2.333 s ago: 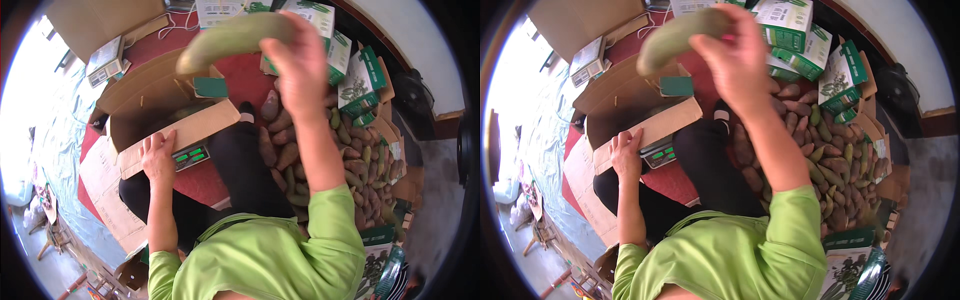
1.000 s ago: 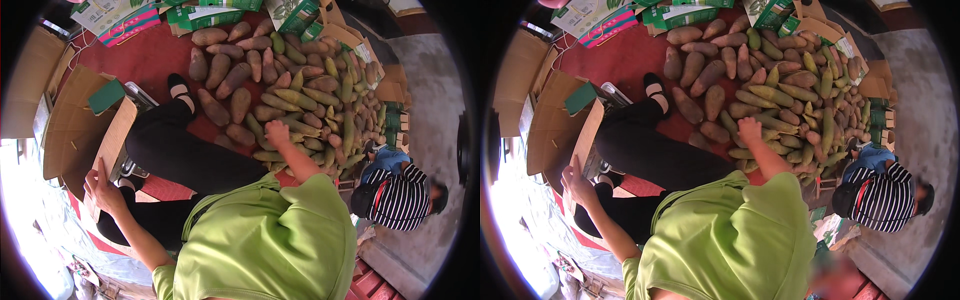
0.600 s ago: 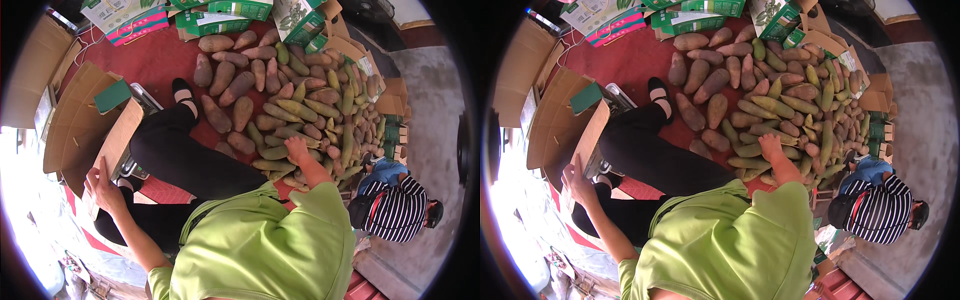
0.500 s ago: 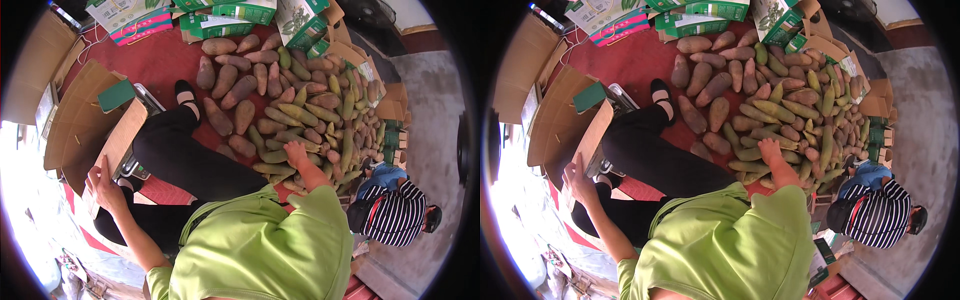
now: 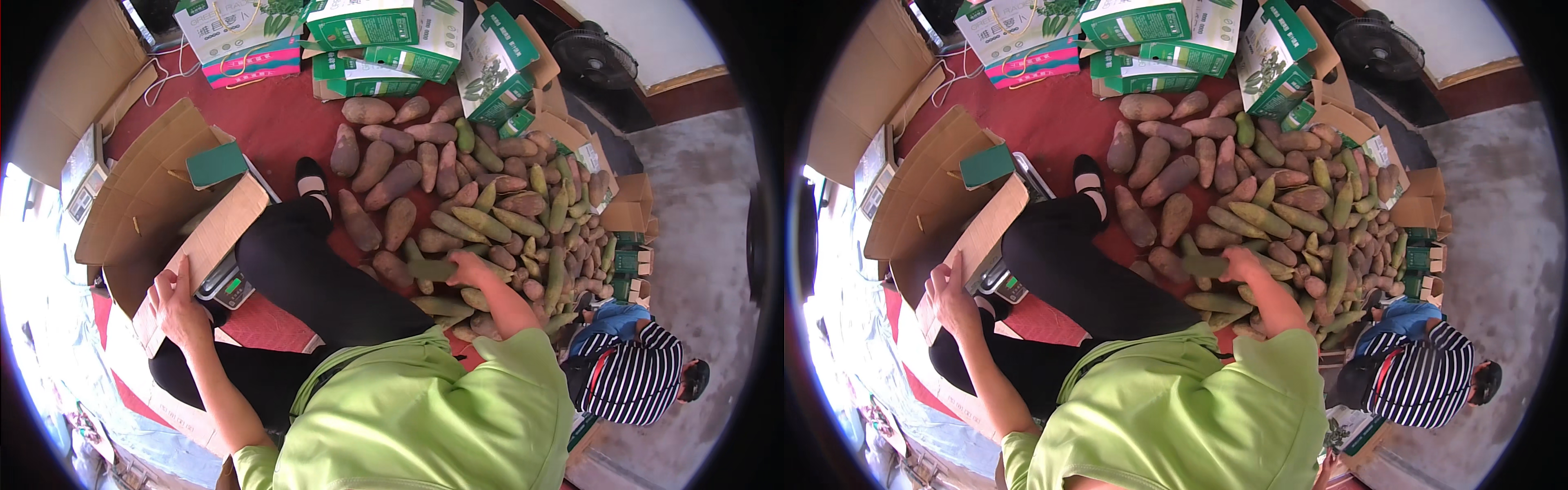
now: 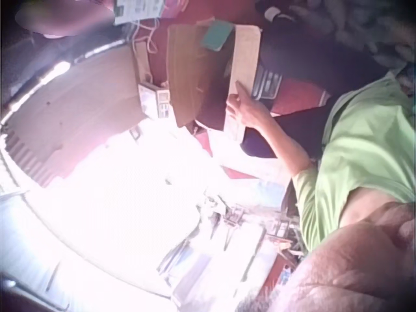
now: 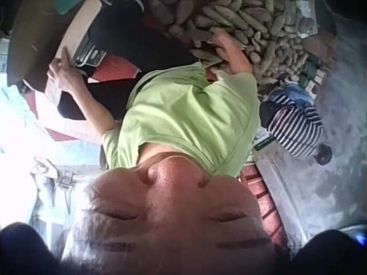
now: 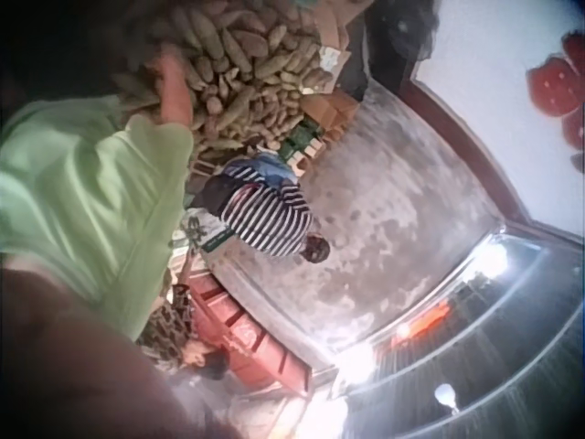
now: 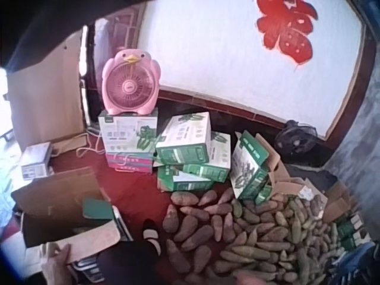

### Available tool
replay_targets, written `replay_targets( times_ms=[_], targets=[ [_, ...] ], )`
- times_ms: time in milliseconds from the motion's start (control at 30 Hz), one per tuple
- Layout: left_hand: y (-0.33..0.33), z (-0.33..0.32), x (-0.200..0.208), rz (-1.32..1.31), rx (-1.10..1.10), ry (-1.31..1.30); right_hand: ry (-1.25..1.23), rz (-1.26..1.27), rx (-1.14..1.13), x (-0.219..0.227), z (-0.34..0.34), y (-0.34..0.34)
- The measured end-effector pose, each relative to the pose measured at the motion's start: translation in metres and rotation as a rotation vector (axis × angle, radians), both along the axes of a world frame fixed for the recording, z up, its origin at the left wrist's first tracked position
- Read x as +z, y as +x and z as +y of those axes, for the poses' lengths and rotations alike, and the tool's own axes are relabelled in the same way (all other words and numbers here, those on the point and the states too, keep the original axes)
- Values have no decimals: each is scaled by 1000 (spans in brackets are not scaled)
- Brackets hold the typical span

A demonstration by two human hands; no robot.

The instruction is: Sort vegetables from a pile on the floor and pack them into cardboard boxes while weighing them.

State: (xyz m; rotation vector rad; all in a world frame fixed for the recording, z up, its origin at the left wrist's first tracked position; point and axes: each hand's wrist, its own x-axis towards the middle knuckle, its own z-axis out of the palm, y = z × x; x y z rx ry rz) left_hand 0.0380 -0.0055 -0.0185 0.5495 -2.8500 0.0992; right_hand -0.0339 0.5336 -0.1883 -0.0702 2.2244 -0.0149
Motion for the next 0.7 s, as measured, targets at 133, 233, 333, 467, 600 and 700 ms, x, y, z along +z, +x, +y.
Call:
replay_targets(
  times_ms=[133, 233, 333, 467, 600, 700],
  targets=[
    [1, -4, -2, 12, -3, -11, -380, 270, -206, 38, -47, -34],
    [10, -11, -4, 17, -7, -9, -653, 460, -128, 61, -86, -69],
    [6, -5, 1, 51, -17, -1, -829, 641, -14, 116, -133, -98],
    [-1, -3, 2, 121, -74, 41, -1036, 777, 220, 203, -216, -123],
    [6, -7, 5, 93, -33, 47, -1174, 740, 493, 245, -306, -133],
    [7, -11, -6, 61, -26, 13, -1214, 825, 624, 234, -373, -125]
  ],
)
